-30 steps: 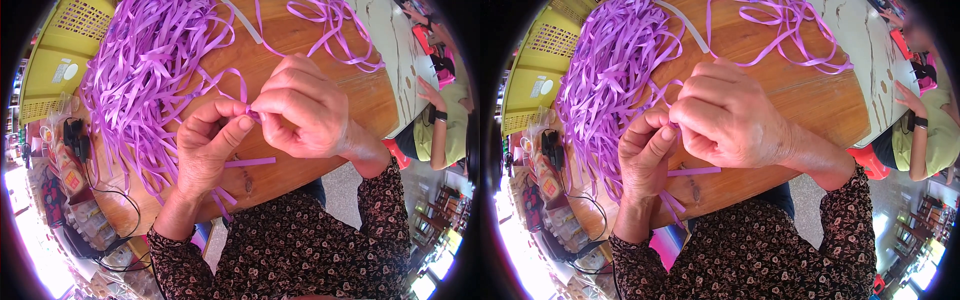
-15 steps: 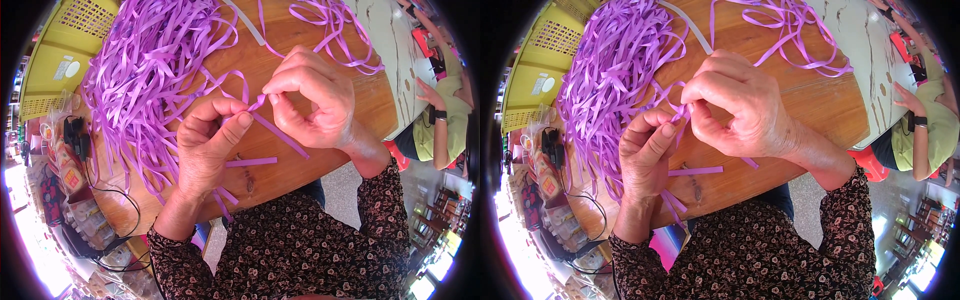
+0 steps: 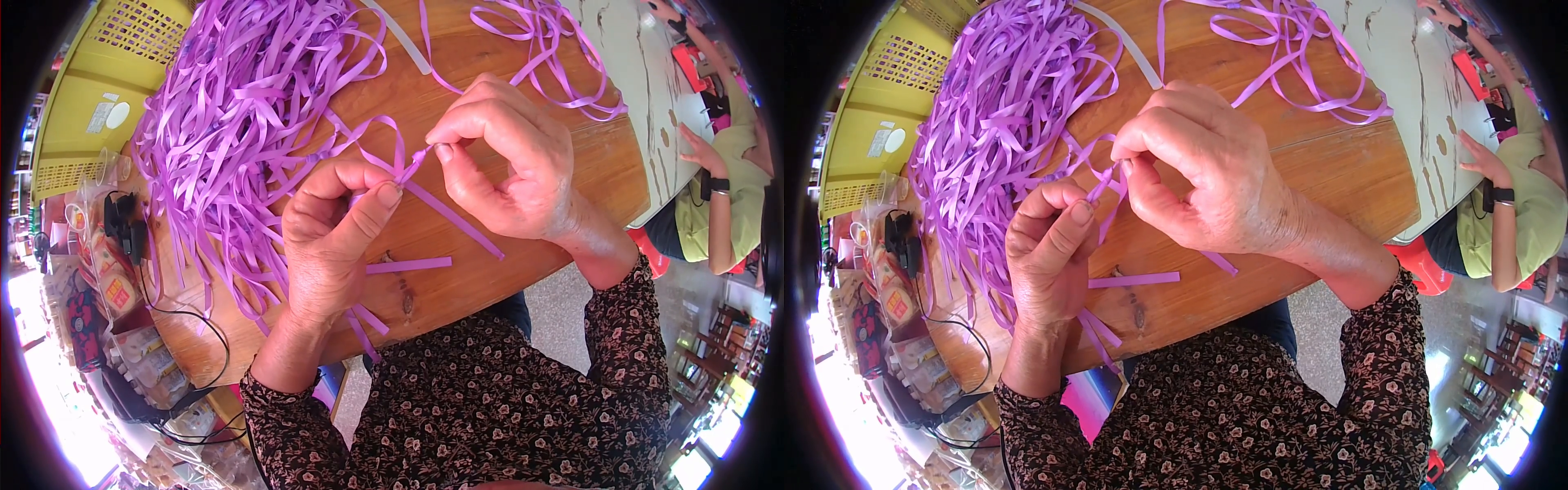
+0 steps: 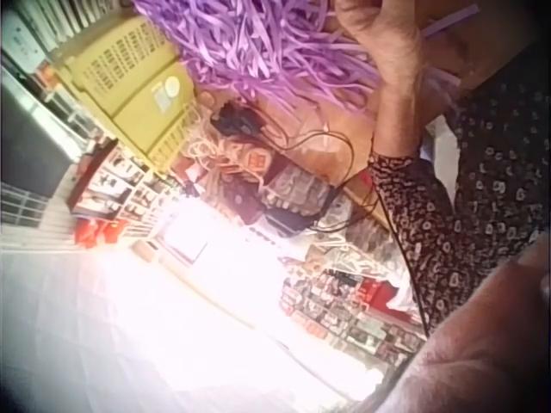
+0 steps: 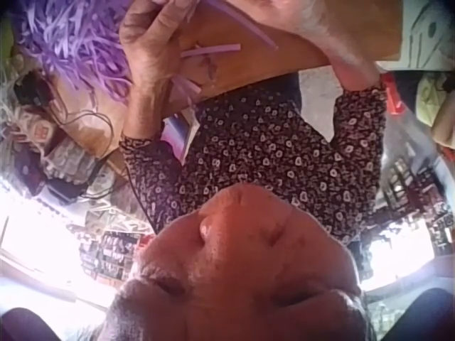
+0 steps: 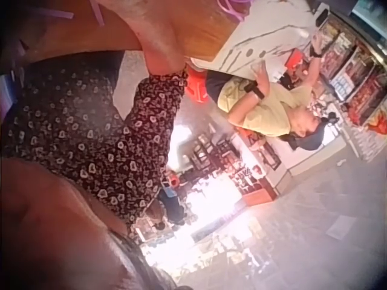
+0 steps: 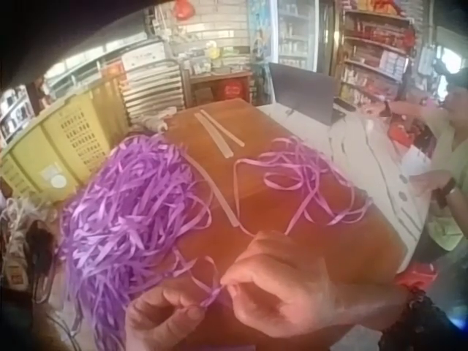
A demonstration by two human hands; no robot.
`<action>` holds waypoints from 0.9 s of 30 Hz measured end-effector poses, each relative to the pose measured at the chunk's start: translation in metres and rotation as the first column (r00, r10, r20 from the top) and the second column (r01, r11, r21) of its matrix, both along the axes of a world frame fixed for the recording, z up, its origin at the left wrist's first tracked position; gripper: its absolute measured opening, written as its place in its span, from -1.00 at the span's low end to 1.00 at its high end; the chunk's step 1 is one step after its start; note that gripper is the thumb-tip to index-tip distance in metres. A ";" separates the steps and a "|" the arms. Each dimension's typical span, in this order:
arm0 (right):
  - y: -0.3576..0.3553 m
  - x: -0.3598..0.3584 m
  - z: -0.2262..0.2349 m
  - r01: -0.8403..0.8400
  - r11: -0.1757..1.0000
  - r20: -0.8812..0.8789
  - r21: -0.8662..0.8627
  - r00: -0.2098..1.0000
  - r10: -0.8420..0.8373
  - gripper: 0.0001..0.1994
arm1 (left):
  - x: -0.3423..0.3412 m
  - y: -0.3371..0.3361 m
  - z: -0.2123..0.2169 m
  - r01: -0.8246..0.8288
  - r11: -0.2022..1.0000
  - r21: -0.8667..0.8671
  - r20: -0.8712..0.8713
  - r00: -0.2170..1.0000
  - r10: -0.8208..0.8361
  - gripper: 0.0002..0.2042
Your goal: The person ties knots in purple ribbons by hand, handling them one at a time from a pile on a wooden table. Each knotted ribbon is then set aside on the table surface.
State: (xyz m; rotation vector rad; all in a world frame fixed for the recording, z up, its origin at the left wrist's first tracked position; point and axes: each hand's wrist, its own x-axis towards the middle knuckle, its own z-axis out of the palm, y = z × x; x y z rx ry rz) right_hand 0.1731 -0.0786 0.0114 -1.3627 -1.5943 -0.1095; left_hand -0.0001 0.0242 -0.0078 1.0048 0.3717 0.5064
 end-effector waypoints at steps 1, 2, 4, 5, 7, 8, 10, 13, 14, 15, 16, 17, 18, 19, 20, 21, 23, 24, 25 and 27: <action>0.000 0.001 0.001 -0.001 1.000 0.016 -0.007 1.000 0.001 -0.79 | 0.001 -0.001 0.001 -0.013 1.000 0.006 -0.018 1.000 0.013 -0.91; 0.000 0.002 0.001 -0.007 1.000 0.029 -0.013 1.000 0.007 -0.77 | 0.000 -0.001 0.000 -0.031 0.999 0.012 -0.039 0.999 0.031 -0.91; 0.001 0.004 0.004 -0.019 1.000 0.038 0.004 0.999 0.018 -0.75 | -0.001 -0.001 -0.001 -0.035 0.999 -0.003 -0.039 0.999 0.035 -0.91; 0.001 0.005 0.008 -0.024 1.000 0.052 0.020 0.998 0.023 -0.72 | 0.000 -0.001 0.000 -0.033 0.999 -0.021 -0.035 0.999 0.032 -0.91; 0.000 0.003 0.013 -0.053 0.999 0.135 0.001 0.989 0.053 -0.69 | 0.001 -0.001 0.000 -0.025 0.999 0.027 -0.040 0.999 0.026 -0.91; -0.001 0.000 0.014 -0.081 0.996 0.214 -0.021 0.973 0.084 -0.65 | 0.001 -0.002 0.000 -0.018 0.997 0.075 -0.047 0.999 0.022 -0.91; -0.002 -0.003 0.009 -0.040 0.998 0.239 -0.052 0.970 0.051 -0.62 | 0.003 -0.004 0.002 -0.022 0.997 0.080 -0.045 0.999 0.026 -0.91; -0.005 0.001 0.003 -0.047 0.994 0.316 -0.099 0.946 0.076 -0.69 | 0.001 -0.005 0.004 -0.018 0.992 0.127 -0.083 0.996 0.029 -0.92; -0.006 0.001 0.004 -0.027 0.993 0.323 -0.116 0.944 0.064 -0.73 | 0.000 -0.005 0.005 -0.011 0.986 0.168 -0.121 0.992 0.032 -0.92; -0.007 0.001 0.005 -0.008 0.991 0.329 -0.134 0.943 0.052 -0.76 | 0.000 -0.003 0.004 -0.012 0.986 0.169 -0.121 0.992 0.033 -0.92; -0.007 0.003 0.007 -0.009 0.991 0.330 -0.133 0.943 0.053 -0.76 | 0.000 -0.001 0.002 -0.037 0.962 0.270 -0.101 0.993 0.066 -0.92; -0.006 0.006 0.008 0.026 0.994 0.355 -0.105 0.935 0.013 -0.78 | 0.001 0.000 0.000 -0.062 0.928 0.368 -0.079 0.992 0.098 -0.92; -0.005 0.007 0.009 0.059 0.995 0.378 -0.075 0.925 -0.026 -0.80 | 0.000 0.001 0.000 -0.063 0.928 0.368 -0.080 0.992 0.099 -0.92; -0.005 0.007 0.007 0.057 0.996 0.378 -0.075 0.925 -0.025 -0.80 | 0.000 0.001 0.001 -0.074 0.930 0.359 -0.090 0.989 0.114 -0.92; -0.005 0.007 0.006 0.045 0.997 0.367 -0.069 0.930 -0.017 -0.81 | -0.001 0.002 0.002 -0.086 0.932 0.351 -0.100 0.987 0.129 -0.93; -0.004 0.006 0.005 0.033 0.998 0.356 -0.062 0.935 -0.008 -0.82 | -0.001 0.002 0.003 -0.089 0.932 0.352 -0.100 0.986 0.132 -0.93; -0.003 0.008 0.006 0.025 0.999 0.361 -0.039 0.932 -0.009 -0.82 | -0.002 0.002 0.005 -0.098 0.917 0.387 -0.094 0.985 0.145 -0.93; -0.002 0.010 0.006 0.020 1.000 0.366 -0.016 0.930 -0.013 -0.82 | -0.002 0.002 0.008 -0.099 0.917 0.387 -0.092 0.985 0.145 -0.93; -0.002 0.011 0.006 0.020 1.000 0.368 -0.015 0.930 -0.013 -0.82 | -0.002 0.001 0.011 -0.108 0.923 0.370 -0.102 0.983 0.156 -0.93; 0.000 0.013 0.003 0.015 0.999 0.378 0.037 0.925 -0.028 -0.81 | -0.002 0.000 0.012 -0.119 0.928 0.352 -0.112 0.979 0.168 -0.93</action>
